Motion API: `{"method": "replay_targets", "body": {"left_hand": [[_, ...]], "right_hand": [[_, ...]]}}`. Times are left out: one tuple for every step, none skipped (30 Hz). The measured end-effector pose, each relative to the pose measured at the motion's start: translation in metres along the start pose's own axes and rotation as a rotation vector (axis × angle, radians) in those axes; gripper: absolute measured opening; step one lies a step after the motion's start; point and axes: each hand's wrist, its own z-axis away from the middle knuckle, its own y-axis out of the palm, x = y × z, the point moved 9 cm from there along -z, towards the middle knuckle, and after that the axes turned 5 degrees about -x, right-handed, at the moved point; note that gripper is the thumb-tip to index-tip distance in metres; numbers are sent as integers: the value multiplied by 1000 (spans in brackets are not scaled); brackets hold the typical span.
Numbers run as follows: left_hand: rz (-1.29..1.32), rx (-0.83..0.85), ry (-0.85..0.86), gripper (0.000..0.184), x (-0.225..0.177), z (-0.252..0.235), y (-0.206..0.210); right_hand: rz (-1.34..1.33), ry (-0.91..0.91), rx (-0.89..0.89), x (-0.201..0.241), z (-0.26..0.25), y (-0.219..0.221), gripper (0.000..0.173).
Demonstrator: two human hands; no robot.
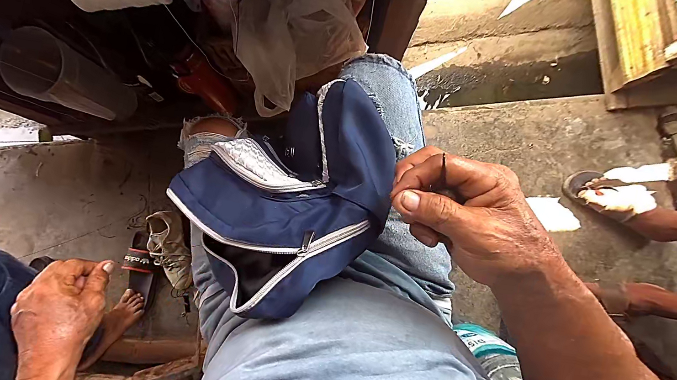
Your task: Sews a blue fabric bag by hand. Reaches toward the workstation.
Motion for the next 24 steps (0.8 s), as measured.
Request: {"method": "replay_targets", "body": {"left_hand": [[-29,-19,-48,34,15,-4,5],[-59,-23,-78,31,25,-7,10],[-86,-10,-88,28,29,-7,14],[-97,-4,-62,24,25,-6,14],[-80,2,-11,23,12,-5,12],[-47,-1,77,26,-9,-2,7],[13,-20,202,33,-40,3,0],[133,-28,331,37,-77,9,-7],[300,4,444,37,-114,17,-12],[480,69,543,34,-148,24,-14],[649,158,631,32,-177,29,-12],[789,258,699,31,-201,30,-8],[911,359,743,31,-220,29,-1],[1039,464,758,29,-235,27,7],[1160,579,742,25,-249,25,16],[1246,670,687,22,-260,22,26],[1285,708,589,18,-267,18,35],[1276,698,465,15,-271,14,42],[1244,676,372,17,-275,14,45],[1207,653,318,19,-279,15,44],[1164,627,308,19,-284,17,42],[1119,605,315,16,-287,20,40],[1066,588,328,13,-290,22,38],[1020,584,321,10,-291,23,38]], "right_hand": [[-51,10,-5,-2,0,-1,6],[-92,20,-6,-5,0,-1,6],[-130,31,-5,-9,0,-1,6],[-168,44,-4,-12,0,0,6],[-198,49,-7,-15,-1,-1,7],[-219,53,-11,-17,-2,-1,8],[-231,57,-18,-18,-3,-1,10],[-240,62,-23,-20,-4,-1,10],[-250,72,-25,-23,-5,-1,11],[-263,84,-25,-26,-5,0,12],[-277,90,-25,-29,-6,1,12],[-294,92,-31,-31,-7,0,12],[-315,92,-40,-34,-7,-1,12],[-337,92,-48,-36,-6,-2,13],[-356,94,-53,-39,-5,-4,13],[-374,94,-55,-41,-4,-5,14],[-390,95,-59,-44,-4,-7,14],[-407,97,-65,-47,-4,-8,14],[-428,102,-68,-50,-3,-8,14],[-443,104,-66,-52,-3,-8,14],[-453,102,-64,-53,-3,-8,14],[-459,99,-62,-54,-3,-8,14],[-465,99,-63,-55,-2,-8,14],[-471,100,-67,-57,-2,-8,14]]}}
